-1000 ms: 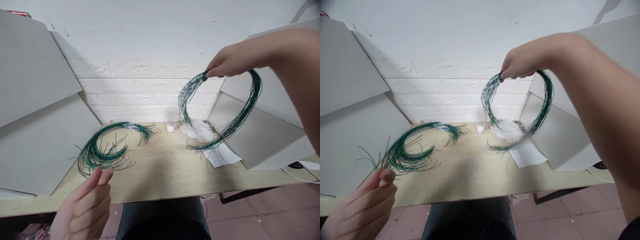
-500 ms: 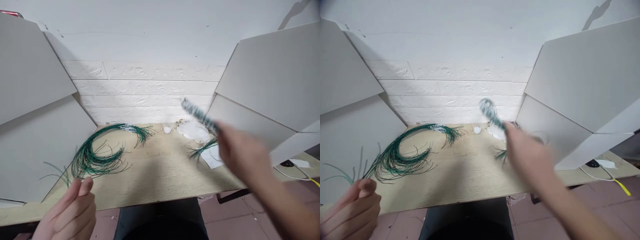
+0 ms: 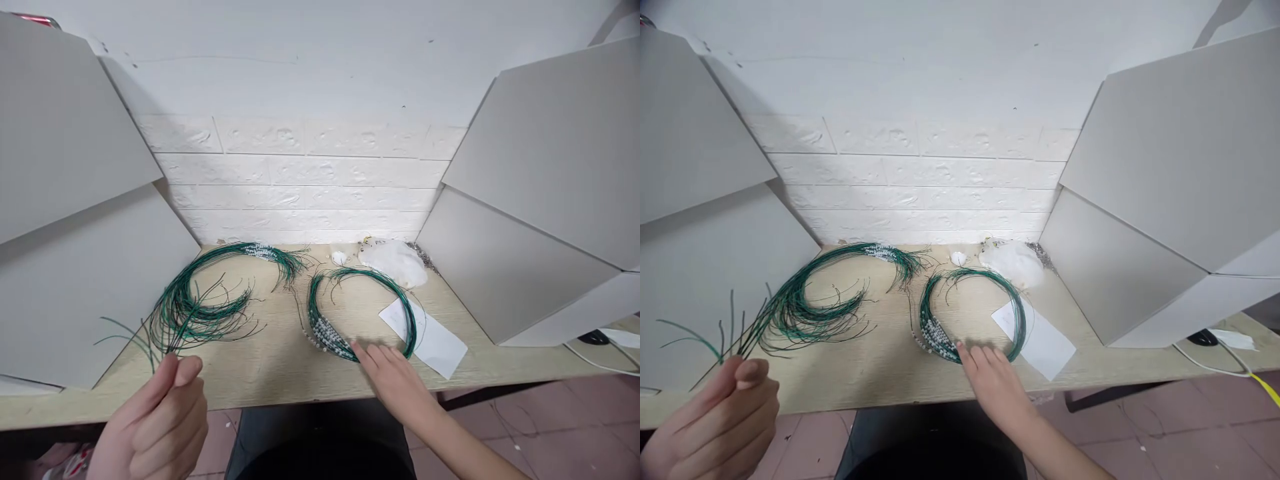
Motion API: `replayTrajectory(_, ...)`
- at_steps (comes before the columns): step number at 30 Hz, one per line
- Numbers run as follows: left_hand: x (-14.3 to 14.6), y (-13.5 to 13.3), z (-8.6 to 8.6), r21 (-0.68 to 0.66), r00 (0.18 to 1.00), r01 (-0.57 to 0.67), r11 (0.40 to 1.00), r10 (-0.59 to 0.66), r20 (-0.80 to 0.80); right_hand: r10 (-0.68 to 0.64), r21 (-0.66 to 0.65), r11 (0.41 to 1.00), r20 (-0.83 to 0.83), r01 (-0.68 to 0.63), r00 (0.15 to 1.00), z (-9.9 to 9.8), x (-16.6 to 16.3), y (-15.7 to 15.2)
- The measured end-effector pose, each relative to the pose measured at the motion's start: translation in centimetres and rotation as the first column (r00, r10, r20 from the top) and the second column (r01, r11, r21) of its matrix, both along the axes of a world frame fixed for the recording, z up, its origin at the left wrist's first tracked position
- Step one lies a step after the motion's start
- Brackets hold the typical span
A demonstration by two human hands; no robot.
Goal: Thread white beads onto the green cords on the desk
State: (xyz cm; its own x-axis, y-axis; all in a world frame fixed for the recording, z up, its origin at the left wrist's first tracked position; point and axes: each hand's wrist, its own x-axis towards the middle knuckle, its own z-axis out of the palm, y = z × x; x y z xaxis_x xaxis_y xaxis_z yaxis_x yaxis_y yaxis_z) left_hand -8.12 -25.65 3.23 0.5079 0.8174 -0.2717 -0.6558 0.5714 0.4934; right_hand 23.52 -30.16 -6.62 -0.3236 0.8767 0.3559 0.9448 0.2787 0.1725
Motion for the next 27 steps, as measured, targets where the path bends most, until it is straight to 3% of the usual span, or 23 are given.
replayTrajectory(1,0.8,0.4,1.0,0.034,0.982,0.144,0.989,-0.147,0.118,-0.016,-0.030,0.999,-0.021,0.015,1.000,0.3,0.3,0.4)
replayTrajectory(2,1.6,1.0,1.7,0.099,0.948,0.212,0.972,-0.229,0.221,-0.025,-0.069,0.997,-0.052,0.022,0.998,0.6,0.6,0.7)
replayTrajectory(4,2.9,2.6,2.7,0.243,0.861,0.230,0.942,-0.313,0.401,-0.026,-0.161,0.987,-0.143,0.003,0.989,1.4,1.2,1.5)
replayTrajectory(6,4.4,4.7,3.0,0.272,0.819,0.255,0.928,-0.357,0.450,-0.025,-0.256,0.966,-0.234,-0.037,0.972,2.5,1.4,2.3)
replayTrajectory(11,9.4,10.3,3.1,0.086,0.902,0.220,0.972,-0.237,0.360,-0.140,-0.466,0.885,-0.233,0.016,0.962,6.0,-0.6,5.8)
replayTrajectory(15,12.3,13.8,2.0,0.017,0.931,0.236,0.971,-0.232,0.283,-0.071,-0.604,0.796,-0.147,-0.032,0.987,8.0,-3.6,8.3)
replayTrajectory(18,12.6,15.3,0.6,-0.010,0.936,0.258,0.966,-0.247,0.249,0.013,-0.680,0.731,-0.075,-0.060,0.997,8.3,-5.3,9.1)
replayTrajectory(21,12.1,16.0,-0.6,-0.018,0.940,0.251,0.968,-0.240,0.245,0.061,-0.699,0.713,-0.014,-0.054,0.998,7.9,-5.9,9.3)
replayTrajectory(27,11.6,16.3,-1.5,-0.015,0.955,0.230,0.973,-0.222,0.197,0.109,-0.758,0.650,0.032,-0.047,0.994,7.4,-5.7,9.4)
